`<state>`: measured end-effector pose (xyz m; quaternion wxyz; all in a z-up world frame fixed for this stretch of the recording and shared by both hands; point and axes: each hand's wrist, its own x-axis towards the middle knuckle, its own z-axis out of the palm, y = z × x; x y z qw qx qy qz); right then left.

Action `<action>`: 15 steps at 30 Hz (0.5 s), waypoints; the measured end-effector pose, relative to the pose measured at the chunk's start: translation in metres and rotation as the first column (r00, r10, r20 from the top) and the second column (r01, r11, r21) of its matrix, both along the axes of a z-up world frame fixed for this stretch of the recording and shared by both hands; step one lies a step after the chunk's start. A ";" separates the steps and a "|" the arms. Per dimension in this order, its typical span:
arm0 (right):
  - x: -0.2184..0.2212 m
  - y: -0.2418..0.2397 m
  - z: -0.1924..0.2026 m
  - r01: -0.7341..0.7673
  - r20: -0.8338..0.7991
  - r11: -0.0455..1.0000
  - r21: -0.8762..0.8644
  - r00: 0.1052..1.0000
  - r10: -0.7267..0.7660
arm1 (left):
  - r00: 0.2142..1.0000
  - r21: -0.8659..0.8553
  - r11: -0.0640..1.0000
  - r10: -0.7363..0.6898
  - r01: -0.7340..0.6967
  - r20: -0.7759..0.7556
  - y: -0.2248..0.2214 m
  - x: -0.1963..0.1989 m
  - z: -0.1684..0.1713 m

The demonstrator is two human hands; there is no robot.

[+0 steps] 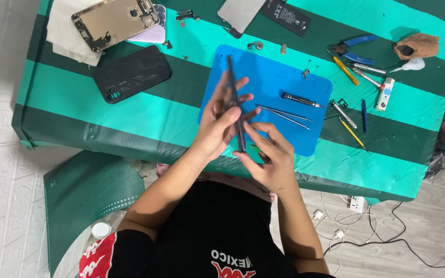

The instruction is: Inspecting and disassembling the internal components of a mobile phone using specialized repair tools.

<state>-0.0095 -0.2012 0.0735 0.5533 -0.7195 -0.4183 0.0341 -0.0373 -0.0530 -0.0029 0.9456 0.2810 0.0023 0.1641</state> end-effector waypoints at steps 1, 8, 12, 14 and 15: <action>0.003 -0.001 -0.007 0.035 0.040 0.999 -0.010 0.999 -0.035 | 0.999 0.017 1.000 -0.005 0.005 -0.049 -0.004 0.001 -0.004; 0.030 0.010 -0.009 0.079 0.168 0.997 0.025 0.982 -0.082 | 0.970 -0.011 0.972 -0.233 0.233 -0.072 0.015 0.010 0.015; 0.055 0.022 0.007 0.022 0.224 0.999 0.026 0.974 -0.027 | 0.944 0.000 0.945 -0.326 0.326 -0.048 0.034 0.029 -0.008; 0.066 0.026 0.009 0.012 0.338 1.000 0.001 0.941 -0.012 | 0.923 0.002 0.924 -0.382 0.382 -0.055 0.040 0.040 -0.011; 0.073 0.024 0.005 0.014 0.343 1.000 0.003 0.939 -0.014 | 0.922 0.005 0.923 -0.384 0.384 -0.051 0.042 0.046 -0.009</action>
